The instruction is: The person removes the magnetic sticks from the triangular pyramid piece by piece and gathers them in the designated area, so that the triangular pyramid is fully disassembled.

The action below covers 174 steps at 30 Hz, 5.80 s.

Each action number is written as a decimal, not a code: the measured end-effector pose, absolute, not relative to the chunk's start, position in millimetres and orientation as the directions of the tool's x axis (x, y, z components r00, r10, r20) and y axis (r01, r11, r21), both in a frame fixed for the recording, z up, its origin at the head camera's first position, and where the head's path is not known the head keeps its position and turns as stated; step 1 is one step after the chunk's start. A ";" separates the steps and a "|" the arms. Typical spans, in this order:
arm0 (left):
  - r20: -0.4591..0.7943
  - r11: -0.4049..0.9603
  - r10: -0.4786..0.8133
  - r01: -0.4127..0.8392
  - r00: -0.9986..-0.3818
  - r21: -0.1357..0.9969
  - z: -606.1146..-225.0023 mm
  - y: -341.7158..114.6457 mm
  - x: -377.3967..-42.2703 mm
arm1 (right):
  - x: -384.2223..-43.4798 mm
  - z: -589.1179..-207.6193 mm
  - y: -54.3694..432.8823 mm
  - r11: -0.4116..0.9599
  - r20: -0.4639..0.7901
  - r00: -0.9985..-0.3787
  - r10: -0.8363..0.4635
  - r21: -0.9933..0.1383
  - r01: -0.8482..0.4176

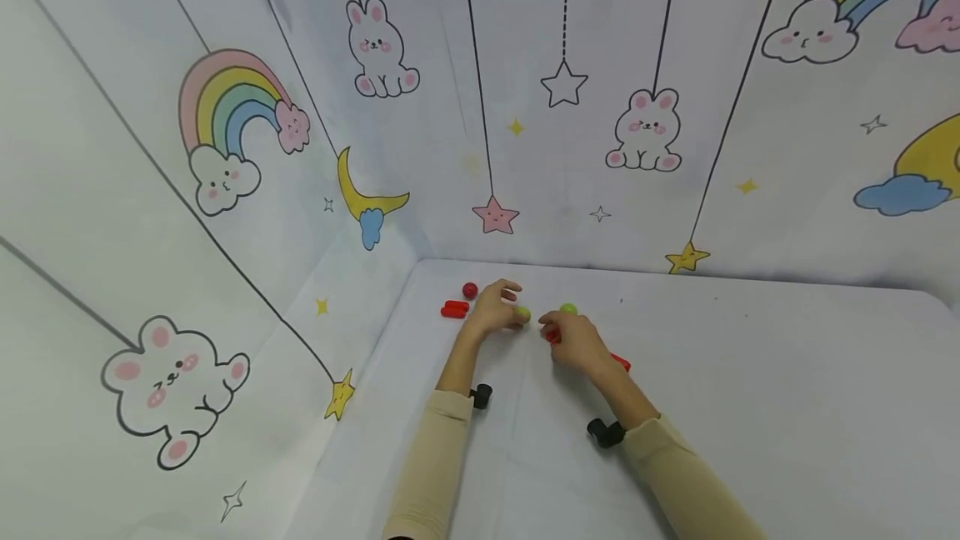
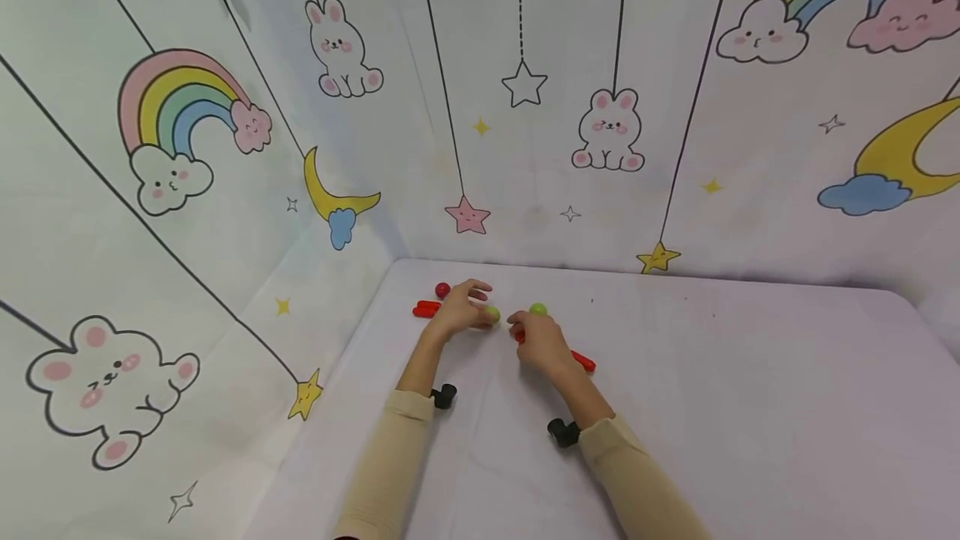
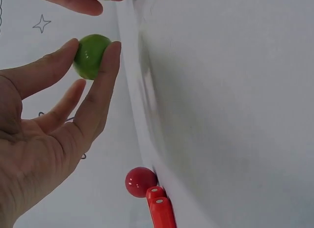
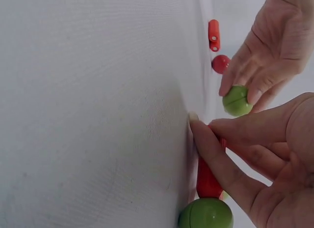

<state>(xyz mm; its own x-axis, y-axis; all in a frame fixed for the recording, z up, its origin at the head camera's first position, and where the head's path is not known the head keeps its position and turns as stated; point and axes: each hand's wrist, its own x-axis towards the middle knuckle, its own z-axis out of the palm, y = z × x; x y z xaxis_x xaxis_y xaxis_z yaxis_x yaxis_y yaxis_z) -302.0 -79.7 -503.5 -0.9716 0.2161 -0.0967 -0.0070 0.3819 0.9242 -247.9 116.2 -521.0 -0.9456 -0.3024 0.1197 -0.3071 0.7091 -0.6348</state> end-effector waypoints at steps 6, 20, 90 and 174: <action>-0.047 0.354 0.150 0.009 -0.988 0.935 -503.8 -78.4 -317.4 | -248.5 -519.0 115.6 0.706 0.078 -0.955 -0.287 -0.656 -0.266; 0.054 0.382 0.055 0.071 -0.997 0.922 -515.9 -77.7 -351.4 | -247.4 -519.8 116.0 0.715 0.046 -0.958 -0.285 -0.655 -0.244; 0.079 0.263 0.207 0.134 -0.975 0.955 -503.2 -69.8 -293.2 | -251.4 -476.4 186.2 0.728 -0.070 -0.974 -0.215 -0.676 -0.112; -0.148 0.480 0.310 0.020 -0.939 0.877 -513.0 -40.8 -270.7 | -255.2 -498.3 166.5 0.672 -0.209 -0.967 -0.147 -0.738 0.058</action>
